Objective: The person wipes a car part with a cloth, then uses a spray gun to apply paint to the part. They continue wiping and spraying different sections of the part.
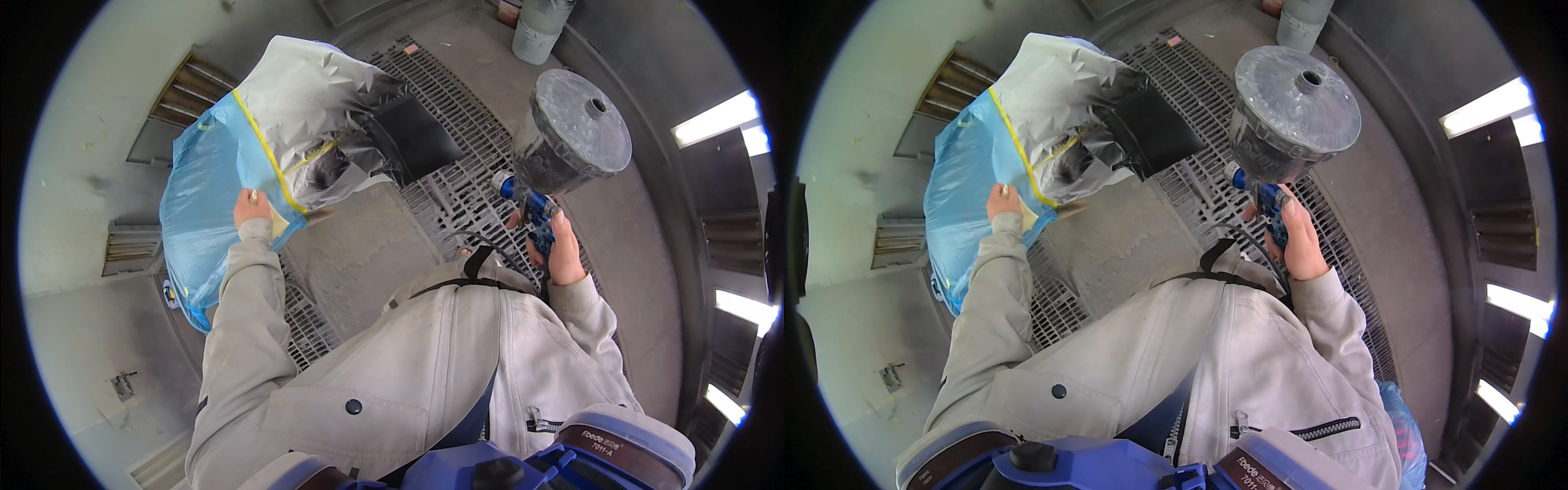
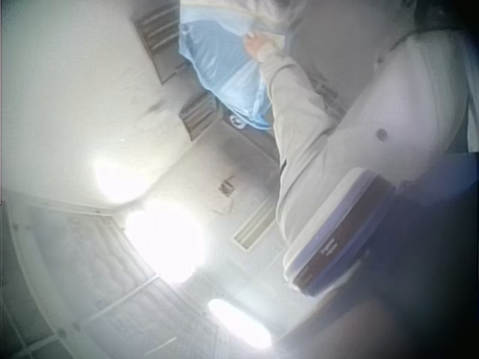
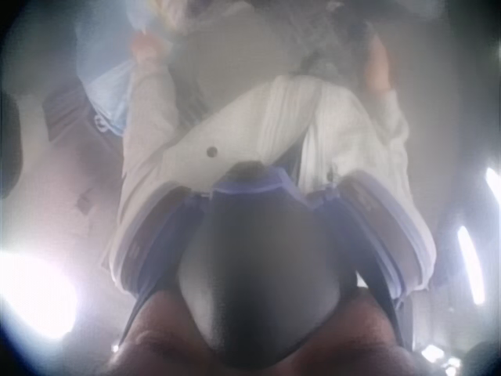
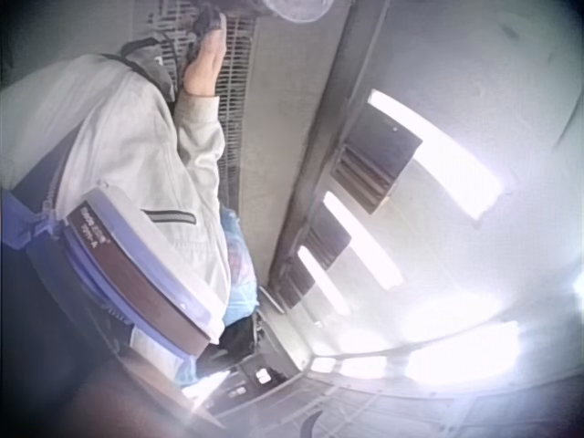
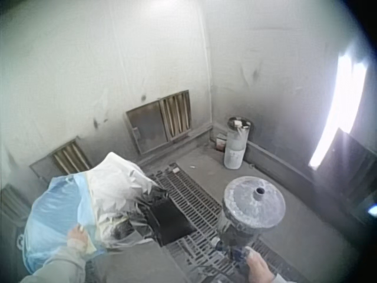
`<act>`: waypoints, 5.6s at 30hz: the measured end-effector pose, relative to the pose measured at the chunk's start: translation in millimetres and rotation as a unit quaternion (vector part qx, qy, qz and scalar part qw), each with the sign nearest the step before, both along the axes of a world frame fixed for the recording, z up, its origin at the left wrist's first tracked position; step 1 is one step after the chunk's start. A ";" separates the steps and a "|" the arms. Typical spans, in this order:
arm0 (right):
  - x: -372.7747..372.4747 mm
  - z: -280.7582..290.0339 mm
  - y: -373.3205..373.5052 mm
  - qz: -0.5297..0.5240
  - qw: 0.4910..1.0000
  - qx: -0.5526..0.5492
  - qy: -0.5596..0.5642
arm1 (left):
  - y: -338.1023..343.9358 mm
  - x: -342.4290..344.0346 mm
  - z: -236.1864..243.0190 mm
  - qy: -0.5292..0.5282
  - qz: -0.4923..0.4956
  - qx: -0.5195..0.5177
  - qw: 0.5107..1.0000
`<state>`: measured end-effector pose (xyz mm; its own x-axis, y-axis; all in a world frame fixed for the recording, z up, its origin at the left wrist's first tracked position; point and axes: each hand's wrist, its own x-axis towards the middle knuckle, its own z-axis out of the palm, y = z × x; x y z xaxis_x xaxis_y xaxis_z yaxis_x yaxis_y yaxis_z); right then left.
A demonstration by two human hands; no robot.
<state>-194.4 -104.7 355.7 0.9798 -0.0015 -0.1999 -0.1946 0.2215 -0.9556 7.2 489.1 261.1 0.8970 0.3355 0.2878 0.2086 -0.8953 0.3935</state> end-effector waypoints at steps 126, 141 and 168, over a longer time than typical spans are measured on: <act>-22.1 -73.6 -56.3 0.063 0.992 0.112 0.000 | -283.9 -295.3 25.7 0.374 -0.251 -0.095 0.888; -65.6 -47.4 107.1 0.538 0.798 -0.098 -0.254 | -258.4 -399.6 172.4 0.128 -0.153 -0.232 0.952; -263.3 -54.2 375.1 0.591 0.688 -0.244 -0.343 | 76.8 -740.1 59.3 -0.339 -0.041 -0.330 0.880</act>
<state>-457.7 270.4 301.5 0.2172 0.9748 0.0511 0.5705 -0.0843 -0.8170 -733.0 565.9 320.4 0.6230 0.5721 0.5335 -0.3292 -0.4269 0.8423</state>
